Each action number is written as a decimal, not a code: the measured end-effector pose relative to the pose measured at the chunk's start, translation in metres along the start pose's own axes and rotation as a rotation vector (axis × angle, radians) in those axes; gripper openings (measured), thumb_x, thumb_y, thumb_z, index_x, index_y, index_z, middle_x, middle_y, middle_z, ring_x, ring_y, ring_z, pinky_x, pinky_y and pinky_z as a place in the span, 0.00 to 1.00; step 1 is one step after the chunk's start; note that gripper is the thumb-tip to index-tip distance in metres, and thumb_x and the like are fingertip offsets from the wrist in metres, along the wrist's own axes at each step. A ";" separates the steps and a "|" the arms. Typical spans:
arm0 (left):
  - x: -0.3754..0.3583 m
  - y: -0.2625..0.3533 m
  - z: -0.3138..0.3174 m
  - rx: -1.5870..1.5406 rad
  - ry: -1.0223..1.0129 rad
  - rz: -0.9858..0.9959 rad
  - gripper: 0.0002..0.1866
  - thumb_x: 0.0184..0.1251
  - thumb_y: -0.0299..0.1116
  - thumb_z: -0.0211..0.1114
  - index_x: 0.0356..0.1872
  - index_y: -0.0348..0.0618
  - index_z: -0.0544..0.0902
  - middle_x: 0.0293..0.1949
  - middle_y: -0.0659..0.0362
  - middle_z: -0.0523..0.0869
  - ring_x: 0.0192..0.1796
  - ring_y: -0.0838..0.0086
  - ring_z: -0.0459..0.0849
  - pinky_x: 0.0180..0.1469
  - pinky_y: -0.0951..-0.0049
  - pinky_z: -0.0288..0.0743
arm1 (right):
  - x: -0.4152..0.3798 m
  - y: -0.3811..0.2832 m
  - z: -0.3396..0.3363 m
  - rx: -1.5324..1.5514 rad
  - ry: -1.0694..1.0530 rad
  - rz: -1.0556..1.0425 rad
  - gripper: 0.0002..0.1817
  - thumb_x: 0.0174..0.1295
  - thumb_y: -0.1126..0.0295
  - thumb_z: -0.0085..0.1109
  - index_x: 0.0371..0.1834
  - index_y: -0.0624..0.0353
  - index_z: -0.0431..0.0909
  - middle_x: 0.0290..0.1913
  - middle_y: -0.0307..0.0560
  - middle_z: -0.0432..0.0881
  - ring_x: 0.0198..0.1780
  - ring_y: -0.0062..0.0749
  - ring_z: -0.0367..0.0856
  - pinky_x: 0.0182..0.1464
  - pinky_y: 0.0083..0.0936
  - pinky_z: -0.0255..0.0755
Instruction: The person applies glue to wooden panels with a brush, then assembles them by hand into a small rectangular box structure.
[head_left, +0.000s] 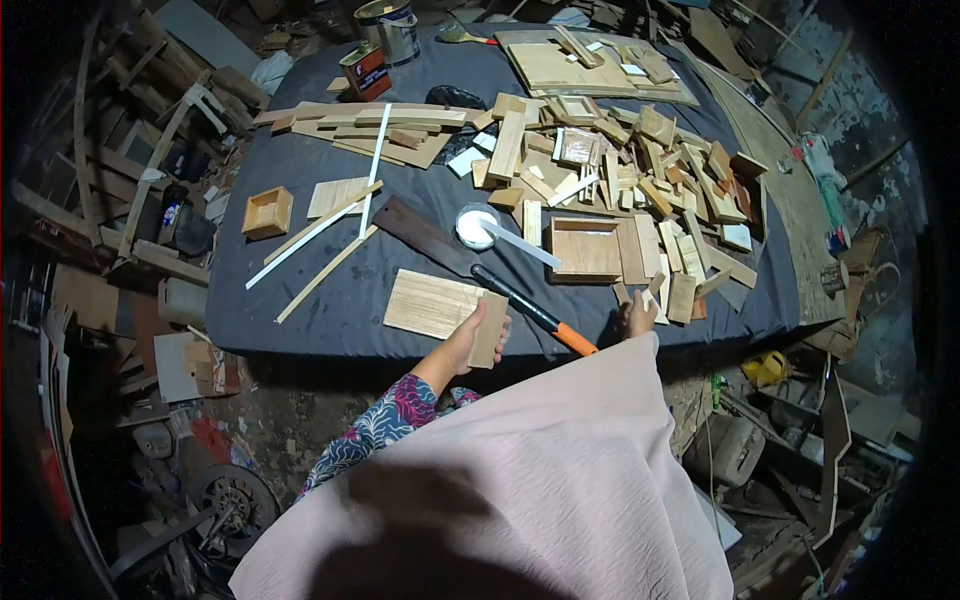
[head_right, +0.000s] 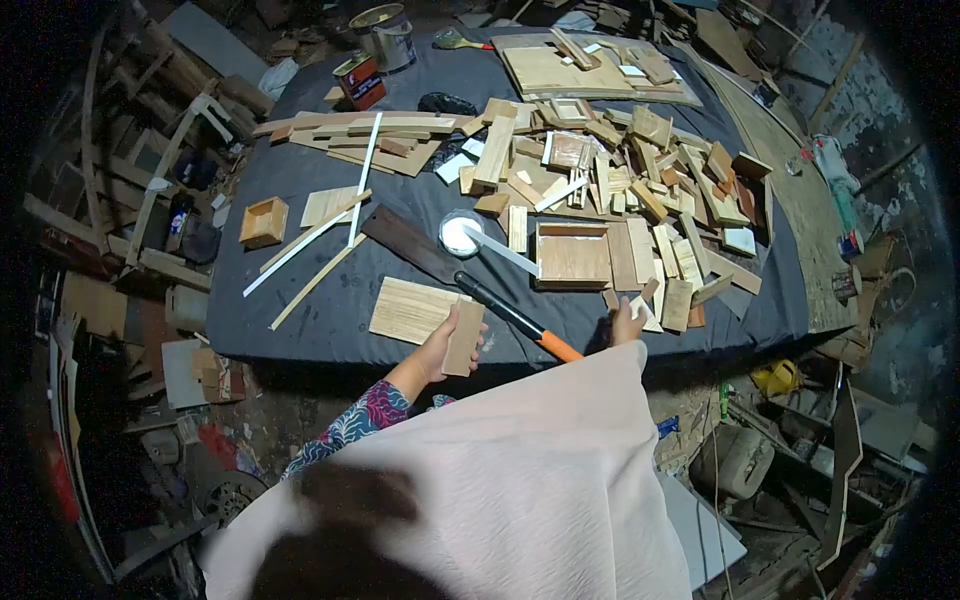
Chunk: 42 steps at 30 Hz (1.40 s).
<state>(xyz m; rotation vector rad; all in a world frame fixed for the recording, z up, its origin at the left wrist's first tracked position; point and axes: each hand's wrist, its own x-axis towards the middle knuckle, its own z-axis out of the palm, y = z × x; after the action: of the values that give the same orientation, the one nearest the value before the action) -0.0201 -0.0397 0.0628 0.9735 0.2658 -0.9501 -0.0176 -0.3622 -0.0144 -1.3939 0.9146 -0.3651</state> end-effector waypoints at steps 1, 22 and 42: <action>0.001 0.001 0.000 0.010 -0.005 -0.002 0.38 0.52 0.69 0.36 0.44 0.42 0.69 0.29 0.62 0.70 0.25 0.75 0.72 0.27 0.74 0.70 | -0.006 -0.007 0.010 -0.214 0.193 -0.305 0.19 0.55 0.61 0.51 0.44 0.64 0.65 0.34 0.54 0.74 0.33 0.40 0.75 0.36 0.31 0.69; 0.002 -0.034 -0.083 1.122 0.732 0.696 0.10 0.46 0.36 0.63 0.28 0.42 0.78 0.30 0.55 0.78 0.38 0.62 0.75 0.42 0.67 0.67 | -0.108 -0.012 0.073 -0.388 -0.591 -0.360 0.10 0.46 0.67 0.62 0.28 0.60 0.76 0.27 0.47 0.79 0.30 0.28 0.76 0.34 0.22 0.68; -0.032 -0.059 -0.115 0.781 0.727 0.596 0.12 0.55 0.33 0.59 0.35 0.34 0.75 0.29 0.54 0.80 0.32 0.74 0.77 0.35 0.74 0.70 | -0.099 0.024 0.155 -1.239 -0.554 -0.794 0.11 0.49 0.68 0.50 0.35 0.60 0.69 0.36 0.53 0.74 0.41 0.47 0.74 0.40 0.38 0.68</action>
<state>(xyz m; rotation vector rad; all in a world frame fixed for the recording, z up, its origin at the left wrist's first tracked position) -0.0621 0.0576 -0.0184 1.9753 0.1825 -0.0836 0.0271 -0.1821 -0.0171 -2.8101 -0.0248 0.0854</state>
